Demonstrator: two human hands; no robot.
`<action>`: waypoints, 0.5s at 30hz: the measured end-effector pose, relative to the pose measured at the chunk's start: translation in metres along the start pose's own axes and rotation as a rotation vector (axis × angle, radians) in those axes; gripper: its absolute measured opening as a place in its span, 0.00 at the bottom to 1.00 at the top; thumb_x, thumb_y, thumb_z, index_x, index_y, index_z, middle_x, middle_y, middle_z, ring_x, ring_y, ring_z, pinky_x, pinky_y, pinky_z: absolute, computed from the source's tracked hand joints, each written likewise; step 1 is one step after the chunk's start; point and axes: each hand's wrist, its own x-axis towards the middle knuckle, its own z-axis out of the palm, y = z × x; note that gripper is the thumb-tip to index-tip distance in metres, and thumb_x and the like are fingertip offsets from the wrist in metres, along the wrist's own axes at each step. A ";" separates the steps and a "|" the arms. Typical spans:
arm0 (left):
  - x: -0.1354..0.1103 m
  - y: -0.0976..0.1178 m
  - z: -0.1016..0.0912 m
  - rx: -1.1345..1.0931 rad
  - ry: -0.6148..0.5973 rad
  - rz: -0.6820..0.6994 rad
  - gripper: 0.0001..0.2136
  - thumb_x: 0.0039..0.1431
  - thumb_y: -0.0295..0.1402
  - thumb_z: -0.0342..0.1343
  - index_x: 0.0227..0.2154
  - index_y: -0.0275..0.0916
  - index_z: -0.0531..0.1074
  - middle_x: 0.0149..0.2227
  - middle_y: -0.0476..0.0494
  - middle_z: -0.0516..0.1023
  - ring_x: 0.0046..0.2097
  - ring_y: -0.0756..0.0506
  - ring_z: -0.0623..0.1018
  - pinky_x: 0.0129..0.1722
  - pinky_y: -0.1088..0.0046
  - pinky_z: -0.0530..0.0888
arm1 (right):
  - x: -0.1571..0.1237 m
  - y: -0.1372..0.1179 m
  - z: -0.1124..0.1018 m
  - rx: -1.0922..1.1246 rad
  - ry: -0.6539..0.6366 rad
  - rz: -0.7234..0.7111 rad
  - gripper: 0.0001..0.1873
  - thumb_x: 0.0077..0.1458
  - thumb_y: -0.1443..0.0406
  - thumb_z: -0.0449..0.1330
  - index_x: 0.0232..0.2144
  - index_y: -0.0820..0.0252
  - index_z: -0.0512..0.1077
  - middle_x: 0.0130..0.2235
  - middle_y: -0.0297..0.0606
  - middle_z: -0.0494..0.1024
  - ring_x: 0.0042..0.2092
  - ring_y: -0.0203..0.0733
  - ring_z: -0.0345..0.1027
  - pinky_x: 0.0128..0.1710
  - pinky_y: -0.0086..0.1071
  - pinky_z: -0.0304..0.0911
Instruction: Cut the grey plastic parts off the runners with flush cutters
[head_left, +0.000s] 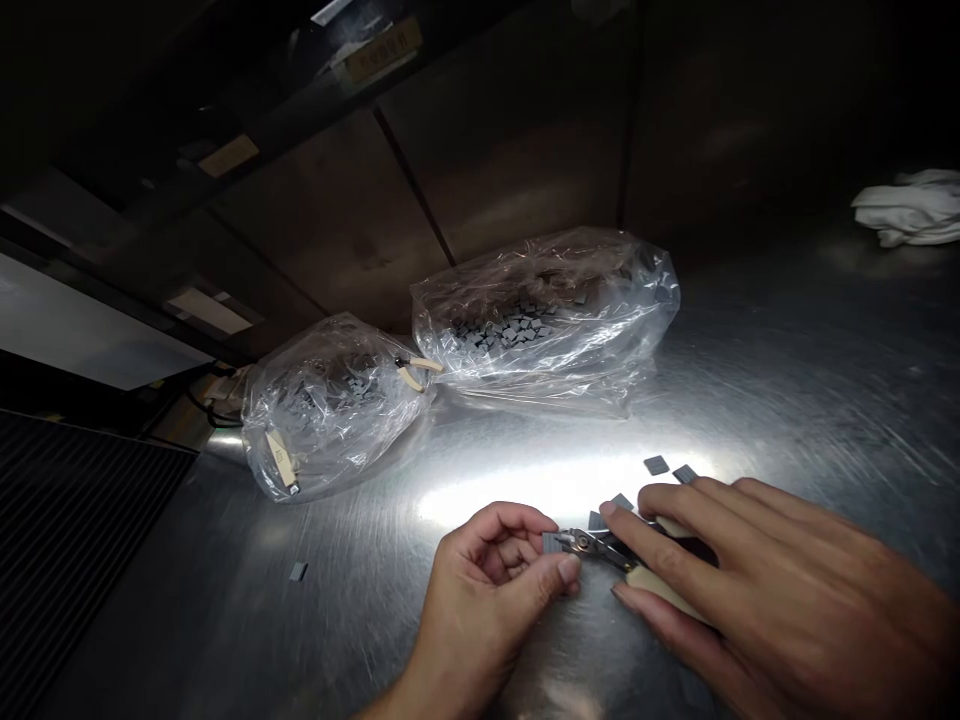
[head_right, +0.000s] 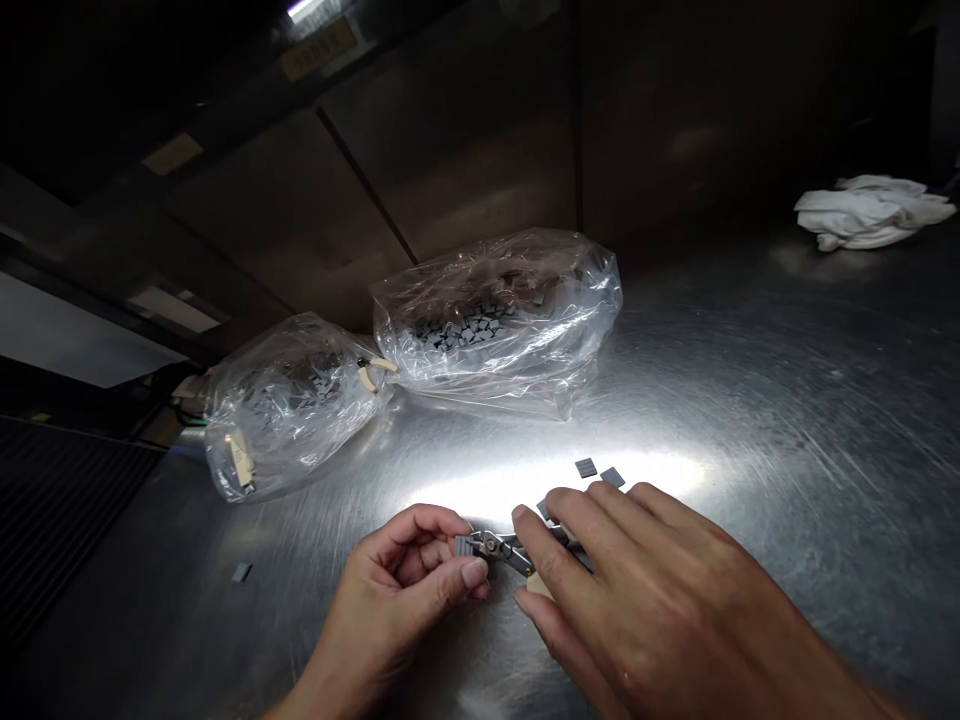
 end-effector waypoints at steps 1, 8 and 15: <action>0.000 0.001 0.000 0.002 0.003 0.003 0.18 0.42 0.37 0.77 0.31 0.36 0.77 0.25 0.51 0.77 0.28 0.52 0.77 0.33 0.78 0.73 | 0.000 0.000 0.000 -0.001 0.001 -0.006 0.15 0.70 0.65 0.55 0.53 0.63 0.75 0.47 0.41 0.80 0.48 0.49 0.73 0.51 0.46 0.61; 0.001 0.002 0.000 0.036 0.006 0.011 0.16 0.43 0.37 0.77 0.32 0.36 0.78 0.26 0.50 0.77 0.29 0.51 0.78 0.34 0.77 0.74 | 0.005 0.001 -0.003 -0.005 0.008 -0.048 0.13 0.70 0.66 0.53 0.50 0.64 0.76 0.43 0.42 0.81 0.42 0.47 0.75 0.46 0.44 0.61; 0.000 0.001 0.000 0.037 0.004 0.018 0.16 0.43 0.37 0.77 0.31 0.36 0.78 0.25 0.49 0.78 0.29 0.50 0.77 0.34 0.76 0.74 | 0.004 -0.001 -0.002 0.001 0.018 -0.037 0.14 0.72 0.66 0.52 0.50 0.63 0.75 0.43 0.40 0.82 0.42 0.46 0.76 0.46 0.43 0.63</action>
